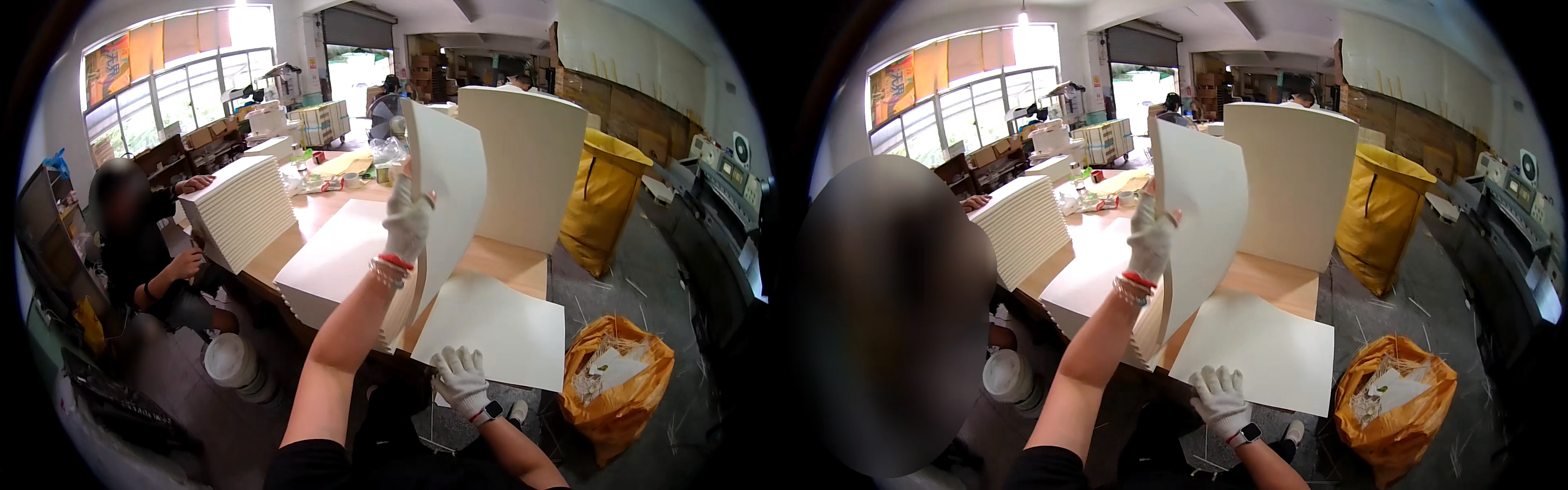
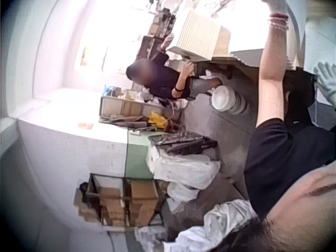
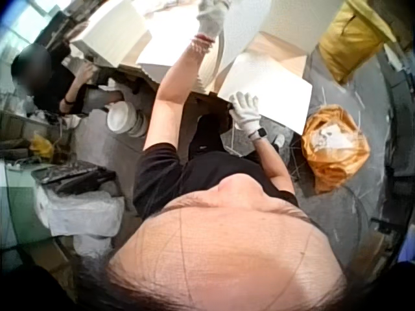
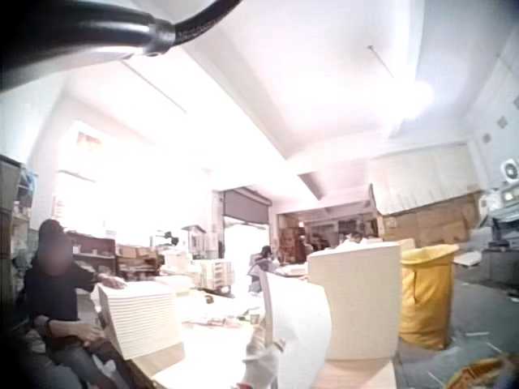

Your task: The person folds white paperboard sheets into box shapes by hand. They repeatedly pick up a sheet, fold the edges to form a rectangular prism, and place the finished box onto a stack on the table.

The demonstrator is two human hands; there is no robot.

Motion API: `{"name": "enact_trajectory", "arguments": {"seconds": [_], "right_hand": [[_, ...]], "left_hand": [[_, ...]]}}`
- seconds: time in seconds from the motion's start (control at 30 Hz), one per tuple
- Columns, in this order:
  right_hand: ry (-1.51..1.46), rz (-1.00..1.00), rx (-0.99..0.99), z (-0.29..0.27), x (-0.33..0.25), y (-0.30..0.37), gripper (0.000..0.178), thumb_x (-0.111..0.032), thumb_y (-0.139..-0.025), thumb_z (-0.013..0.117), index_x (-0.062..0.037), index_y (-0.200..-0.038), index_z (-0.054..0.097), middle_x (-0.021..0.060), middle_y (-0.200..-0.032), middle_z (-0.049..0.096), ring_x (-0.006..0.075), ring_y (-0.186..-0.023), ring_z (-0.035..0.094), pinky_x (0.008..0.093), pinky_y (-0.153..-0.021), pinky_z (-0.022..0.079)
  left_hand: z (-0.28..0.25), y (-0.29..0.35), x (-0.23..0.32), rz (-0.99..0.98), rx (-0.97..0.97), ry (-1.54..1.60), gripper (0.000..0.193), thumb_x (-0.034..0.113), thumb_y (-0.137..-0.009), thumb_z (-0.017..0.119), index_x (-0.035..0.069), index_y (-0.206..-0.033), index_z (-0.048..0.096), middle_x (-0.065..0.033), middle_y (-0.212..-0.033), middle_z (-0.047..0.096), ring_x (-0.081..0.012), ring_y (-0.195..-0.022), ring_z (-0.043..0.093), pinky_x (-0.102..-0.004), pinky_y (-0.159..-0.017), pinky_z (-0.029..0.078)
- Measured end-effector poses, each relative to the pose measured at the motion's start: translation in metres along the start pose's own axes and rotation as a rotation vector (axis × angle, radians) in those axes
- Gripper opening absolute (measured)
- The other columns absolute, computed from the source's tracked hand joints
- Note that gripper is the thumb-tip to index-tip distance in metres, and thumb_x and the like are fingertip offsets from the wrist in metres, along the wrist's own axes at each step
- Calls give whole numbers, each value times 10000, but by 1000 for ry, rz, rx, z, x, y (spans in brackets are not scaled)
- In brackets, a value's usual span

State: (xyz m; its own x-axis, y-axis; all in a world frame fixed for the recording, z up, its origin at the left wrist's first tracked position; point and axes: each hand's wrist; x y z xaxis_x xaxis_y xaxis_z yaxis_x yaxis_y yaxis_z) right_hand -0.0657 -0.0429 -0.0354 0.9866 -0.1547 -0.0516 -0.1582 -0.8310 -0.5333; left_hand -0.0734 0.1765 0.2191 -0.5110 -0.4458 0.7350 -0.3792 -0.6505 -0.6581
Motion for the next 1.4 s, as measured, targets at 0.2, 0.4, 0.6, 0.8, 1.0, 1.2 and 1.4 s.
{"name": "enact_trajectory", "arguments": {"seconds": [0.2,0.4,0.6,0.8,1.0,1.2,1.4], "right_hand": [[0,-11,24,3,0,-2,636,-347,-731,758,-120,-1287,550,161,-1322,543,408,-1213,503,638,-988,377],[-490,183,125,-4,26,-50,816,-420,-819,766,14,-1418,419,269,-1426,459,452,-1308,450,534,-1085,374],[-1003,-19,489,-70,-15,-220,549,-261,-945,668,12,-1376,467,166,-1321,561,259,-1188,566,383,-1012,468],[-1972,135,285,8,-5,-227,395,-310,-1011,552,-48,-1303,509,63,-1160,621,201,-1039,620,361,-867,540],[-1762,665,-19,-11,-56,-248,379,-93,-920,637,-28,-1261,485,131,-1065,626,213,-869,678,338,-644,602],[-1233,613,-327,-47,-42,-233,475,-232,-923,671,44,-1262,484,160,-1017,673,207,-866,691,324,-659,591],[-415,-37,-192,-86,-62,-197,565,-455,-917,650,19,-1215,574,200,-953,682,351,-801,686,435,-706,547]], "left_hand": [[-27,-56,57,100,224,44,569,-48,-890,563,130,-1424,484,-71,-1141,666,-114,-906,640,-256,-772,543],[-22,-54,103,390,282,73,513,-15,-922,540,104,-1418,487,-66,-960,666,-100,-772,634,-223,-622,542],[3,-11,93,996,146,-540,715,-25,-786,590,102,-1475,449,-194,-1532,393,-391,-1309,511,-437,-924,545],[27,-21,48,924,227,-1156,629,32,-799,631,61,-1408,474,-241,-1461,441,-427,-1307,489,-452,-1043,474],[-103,-18,-21,172,-324,-627,531,155,-919,610,33,-1415,464,-215,-1360,565,-336,-1261,549,-388,-1073,437],[-301,54,-24,-214,24,-1144,311,194,-928,665,78,-1215,639,-87,-1073,685,-190,-947,638,-325,-851,516],[-364,83,-51,-445,-113,-526,365,142,-975,622,20,-1316,576,6,-967,636,-76,-889,570,-250,-801,480]]}}
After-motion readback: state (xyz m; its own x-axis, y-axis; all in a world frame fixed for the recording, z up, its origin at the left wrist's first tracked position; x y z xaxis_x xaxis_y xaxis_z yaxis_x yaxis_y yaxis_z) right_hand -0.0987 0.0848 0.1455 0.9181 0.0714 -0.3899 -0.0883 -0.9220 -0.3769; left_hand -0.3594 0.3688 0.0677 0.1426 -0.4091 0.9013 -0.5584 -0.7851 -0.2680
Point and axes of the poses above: each hand's wrist, its own y-axis away from the middle knuckle, its own z-axis out of the palm, x = y × z
